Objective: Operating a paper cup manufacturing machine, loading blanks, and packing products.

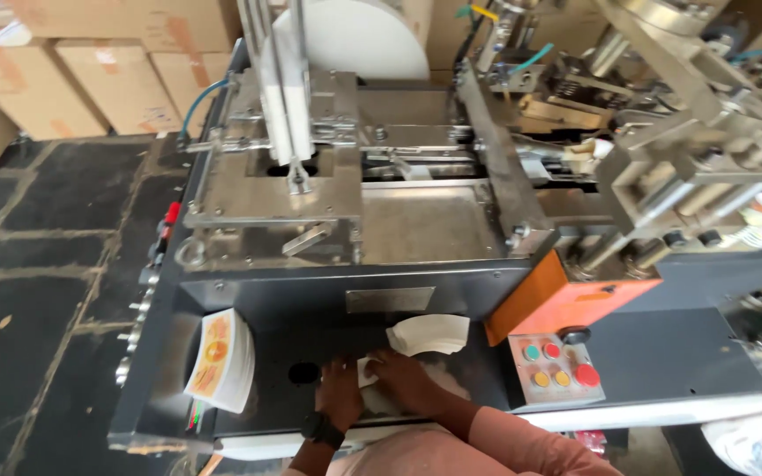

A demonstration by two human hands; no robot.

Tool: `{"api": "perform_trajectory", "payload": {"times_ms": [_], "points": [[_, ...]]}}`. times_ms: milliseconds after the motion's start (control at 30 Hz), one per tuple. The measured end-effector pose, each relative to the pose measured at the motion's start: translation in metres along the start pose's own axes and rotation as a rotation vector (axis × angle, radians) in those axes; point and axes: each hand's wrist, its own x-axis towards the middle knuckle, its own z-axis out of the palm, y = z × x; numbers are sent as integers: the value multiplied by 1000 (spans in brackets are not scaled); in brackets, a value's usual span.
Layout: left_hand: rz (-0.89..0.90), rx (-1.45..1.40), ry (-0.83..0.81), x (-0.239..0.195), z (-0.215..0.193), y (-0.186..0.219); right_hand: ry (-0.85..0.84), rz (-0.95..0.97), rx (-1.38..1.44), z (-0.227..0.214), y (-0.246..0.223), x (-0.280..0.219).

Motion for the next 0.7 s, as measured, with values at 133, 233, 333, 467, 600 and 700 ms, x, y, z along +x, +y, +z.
{"api": "perform_trajectory", "payload": {"times_ms": [133, 233, 333, 467, 600, 700], "points": [[-91, 128, -192, -15, -68, 48, -74, 76, 124, -25, -13, 2], [-73, 321, -104, -26, -119, 87, -92, 95, 114, -49, -18, 2], [167, 213, 227, -25, -154, 112, 58, 23, -205, -113, -36, 6], [581, 123, 575, 16, -182, 138, 174, 123, -524, -196, -27, 13], [617, 34, 413, 47, -220, 167, 182, 140, -396, -227, -14, 26], [505, 99, 238, 53, -231, 183, 137, 278, -357, -225, -21, 36]]}}
